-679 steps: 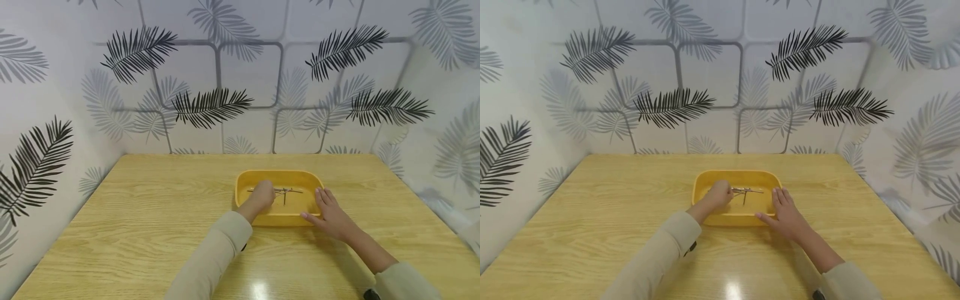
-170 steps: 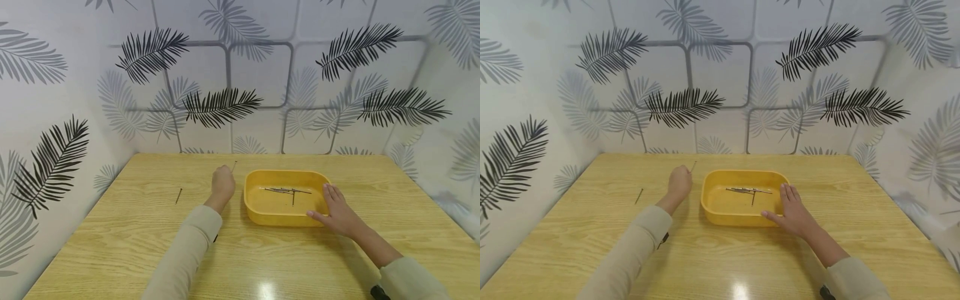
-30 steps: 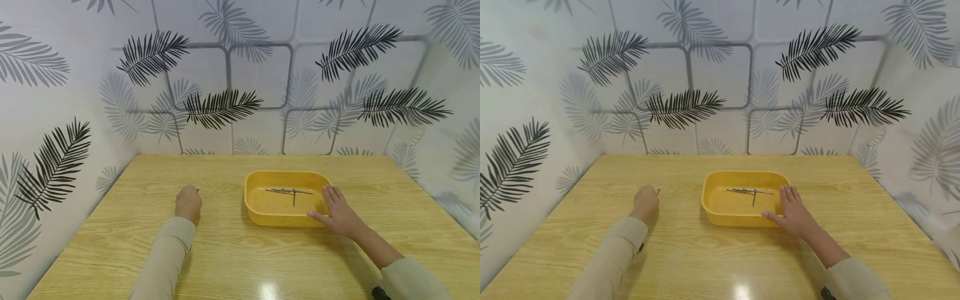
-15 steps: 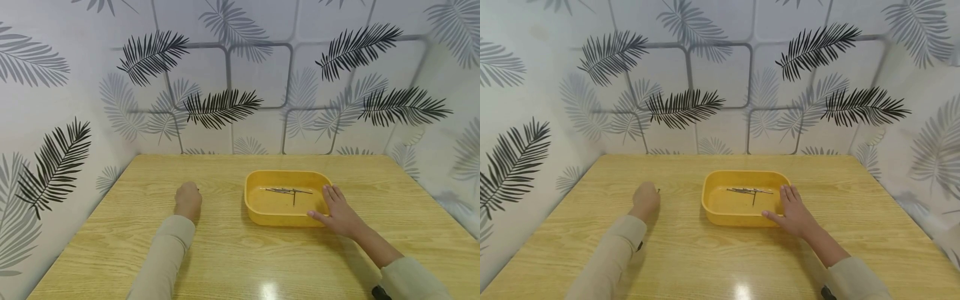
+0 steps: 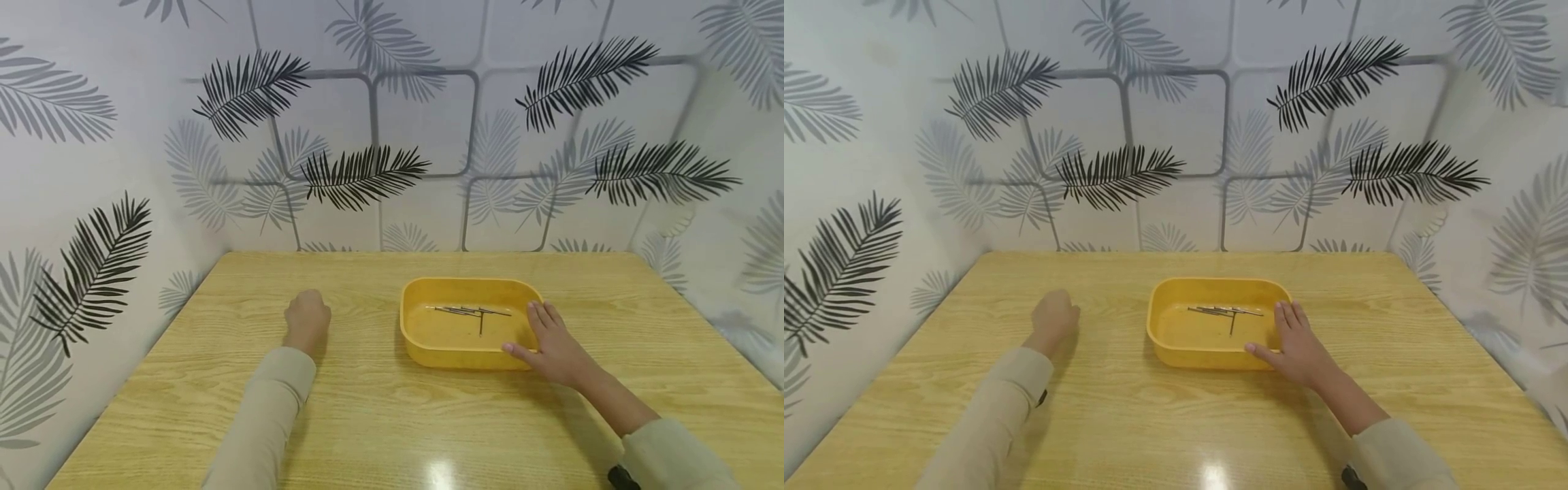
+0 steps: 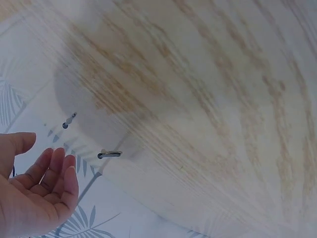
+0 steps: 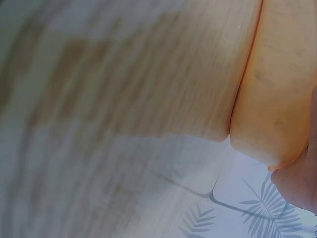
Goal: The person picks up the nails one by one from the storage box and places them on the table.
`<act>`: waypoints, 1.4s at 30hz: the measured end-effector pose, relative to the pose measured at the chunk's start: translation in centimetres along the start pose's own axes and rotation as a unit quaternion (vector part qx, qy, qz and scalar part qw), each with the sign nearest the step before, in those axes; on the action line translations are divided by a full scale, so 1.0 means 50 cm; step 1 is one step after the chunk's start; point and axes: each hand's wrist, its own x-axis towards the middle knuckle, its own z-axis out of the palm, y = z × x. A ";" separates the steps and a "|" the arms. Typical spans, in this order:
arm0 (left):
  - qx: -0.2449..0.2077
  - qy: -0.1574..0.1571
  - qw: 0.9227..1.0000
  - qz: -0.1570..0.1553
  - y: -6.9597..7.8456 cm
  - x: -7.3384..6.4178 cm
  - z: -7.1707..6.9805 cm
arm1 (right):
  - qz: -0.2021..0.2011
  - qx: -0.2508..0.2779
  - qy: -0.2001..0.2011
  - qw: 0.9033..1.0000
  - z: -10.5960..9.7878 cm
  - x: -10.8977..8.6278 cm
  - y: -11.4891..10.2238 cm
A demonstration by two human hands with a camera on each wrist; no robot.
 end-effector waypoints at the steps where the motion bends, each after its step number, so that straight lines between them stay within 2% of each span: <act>1: 0.000 0.002 1.000 0.000 0.003 0.000 -0.001 | 0.000 0.000 0.001 1.000 0.000 0.000 0.001; 6: 0.019 0.018 1.000 -0.005 0.018 -0.002 -0.007 | -0.004 0.003 -0.001 1.000 -0.001 0.003 0.002; 10: 0.029 0.025 0.999 0.013 0.032 -0.005 -0.005 | -0.002 0.003 -0.004 1.000 0.000 0.002 0.003; 13: 0.024 0.025 0.999 0.031 0.044 -0.005 -0.001 | -0.001 0.001 -0.002 1.000 0.000 0.000 0.005; 18: 0.031 0.026 0.998 0.041 0.063 0.000 0.005 | -0.003 -0.003 0.001 1.000 -0.001 0.001 0.007; 34: 0.034 0.030 0.998 0.042 0.105 0.005 0.008 | 0.000 0.002 -0.002 1.000 0.004 0.002 0.009; 42: 0.020 0.031 0.998 0.059 0.126 0.001 0.009 | -0.001 0.003 -0.003 1.000 0.003 0.001 0.008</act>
